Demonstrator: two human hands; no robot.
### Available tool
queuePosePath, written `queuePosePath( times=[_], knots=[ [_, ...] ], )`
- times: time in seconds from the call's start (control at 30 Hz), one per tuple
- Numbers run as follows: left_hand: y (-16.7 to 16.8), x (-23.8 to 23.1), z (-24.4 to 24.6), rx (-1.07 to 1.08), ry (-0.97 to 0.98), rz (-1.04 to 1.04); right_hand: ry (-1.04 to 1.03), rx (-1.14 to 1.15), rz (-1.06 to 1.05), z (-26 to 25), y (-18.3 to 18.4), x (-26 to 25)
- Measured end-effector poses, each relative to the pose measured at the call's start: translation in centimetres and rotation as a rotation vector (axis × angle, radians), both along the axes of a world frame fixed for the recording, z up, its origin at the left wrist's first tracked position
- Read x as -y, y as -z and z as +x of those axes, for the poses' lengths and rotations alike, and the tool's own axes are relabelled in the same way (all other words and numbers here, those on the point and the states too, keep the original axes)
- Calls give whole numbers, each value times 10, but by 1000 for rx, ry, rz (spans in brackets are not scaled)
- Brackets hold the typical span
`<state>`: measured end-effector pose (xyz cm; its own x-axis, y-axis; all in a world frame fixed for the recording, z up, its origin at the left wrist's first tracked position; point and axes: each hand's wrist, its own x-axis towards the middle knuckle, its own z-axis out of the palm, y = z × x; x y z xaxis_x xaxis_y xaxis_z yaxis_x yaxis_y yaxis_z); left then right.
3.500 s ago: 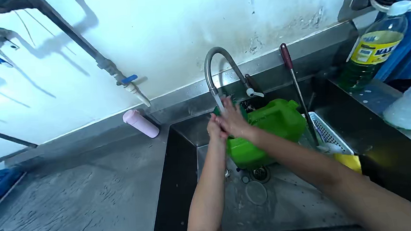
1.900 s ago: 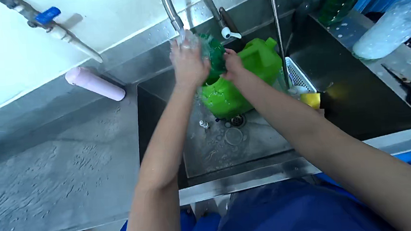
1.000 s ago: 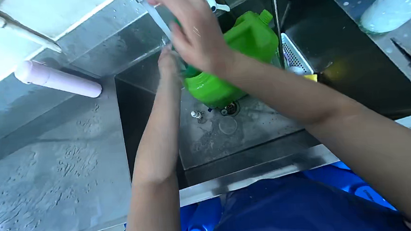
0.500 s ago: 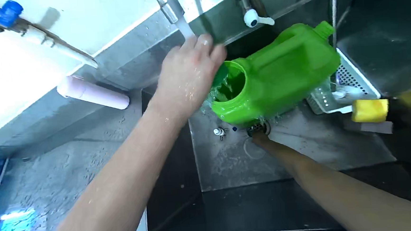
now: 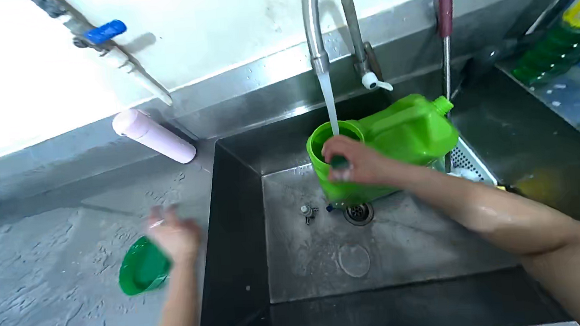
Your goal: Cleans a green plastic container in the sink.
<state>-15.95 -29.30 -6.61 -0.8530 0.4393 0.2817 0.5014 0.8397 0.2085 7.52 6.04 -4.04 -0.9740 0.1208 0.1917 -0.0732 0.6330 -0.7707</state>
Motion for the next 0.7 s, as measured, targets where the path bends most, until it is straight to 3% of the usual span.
queuePosePath(
  times=[0.03,0.13,0.23,0.27,0.37,0.47,0.57,0.63,0.7],
  knots=[
    [23,-35,26,62,138,-68,52,-41,34,-15,1,-15],
    [110,-131,114,568,604,-441,114,-23,145,-45,35,-39],
    [209,-181,190,857,973,-661,107,170,161,-36,34,-22],
    [237,-184,209,917,977,-649,107,265,146,-31,28,-15],
    [297,-176,241,1085,748,-498,157,393,123,-29,16,-5],
    [326,-156,246,1113,871,-550,240,362,97,-31,15,-3],
    [341,-145,238,941,1107,-672,273,277,81,-30,21,-6],
    [334,-141,229,921,1063,-722,262,301,83,-31,22,-5],
    [315,-143,204,906,897,-750,243,434,101,-37,13,-5]
  ],
)
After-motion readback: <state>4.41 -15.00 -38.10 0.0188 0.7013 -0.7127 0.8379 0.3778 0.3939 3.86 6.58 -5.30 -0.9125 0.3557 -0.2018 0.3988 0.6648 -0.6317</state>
